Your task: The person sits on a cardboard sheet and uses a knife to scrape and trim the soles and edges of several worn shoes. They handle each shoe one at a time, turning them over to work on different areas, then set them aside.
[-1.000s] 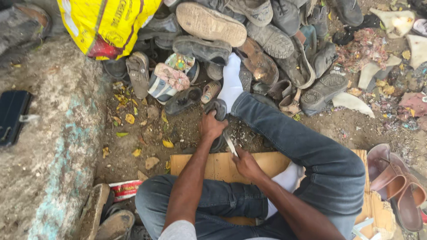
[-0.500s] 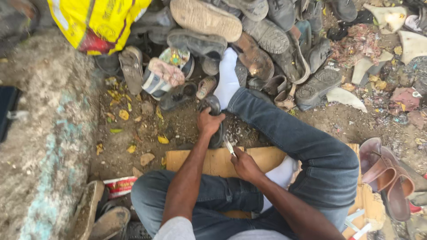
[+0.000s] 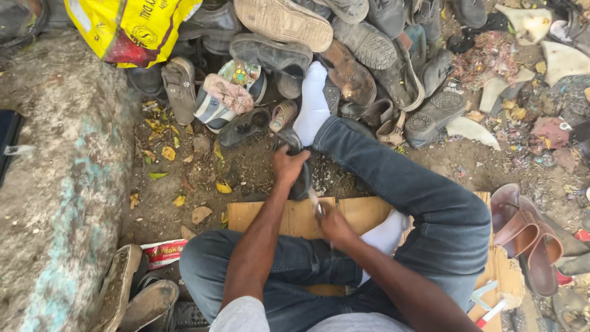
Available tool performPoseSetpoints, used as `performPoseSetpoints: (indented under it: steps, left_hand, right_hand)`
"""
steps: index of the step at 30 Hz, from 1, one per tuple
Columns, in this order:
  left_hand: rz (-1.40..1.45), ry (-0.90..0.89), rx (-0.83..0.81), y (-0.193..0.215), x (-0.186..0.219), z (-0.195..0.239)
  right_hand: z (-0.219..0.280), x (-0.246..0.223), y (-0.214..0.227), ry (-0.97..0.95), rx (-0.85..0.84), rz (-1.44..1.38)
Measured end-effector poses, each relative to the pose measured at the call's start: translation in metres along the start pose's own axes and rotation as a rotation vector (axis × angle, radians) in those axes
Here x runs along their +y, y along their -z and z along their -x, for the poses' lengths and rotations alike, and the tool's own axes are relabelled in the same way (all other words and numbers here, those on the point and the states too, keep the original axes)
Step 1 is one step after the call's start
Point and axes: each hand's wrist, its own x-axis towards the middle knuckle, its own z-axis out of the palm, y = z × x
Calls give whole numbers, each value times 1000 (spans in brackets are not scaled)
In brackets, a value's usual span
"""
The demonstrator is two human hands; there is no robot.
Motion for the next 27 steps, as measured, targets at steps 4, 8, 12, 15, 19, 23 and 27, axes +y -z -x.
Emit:
performPoseSetpoints:
  steps: [4,8,12,15,19,23,27]
  left_hand:
    - [239,52,-35,6,12,7]
    - [313,67,23,7,29,6]
    - [352,156,34,1,28,18]
    - [374,173,48,6,28,24]
    - [620,218,50,5,33,10]
    - [810,222,12,-4,15,16]
    - [928,284,-58,6,13,10]
  right_hand:
    - [0,7,-14,101,41,72]
    - [17,30,-21,486,223,205]
    - [10,20,-23,167,135,72]
    - [24,-1,-31,172,121,60]
    - [65,-2,-43,130,76,59]
    - [73,18,-49,130,68,-49]
    - [59,22,-31,60,10,-115]
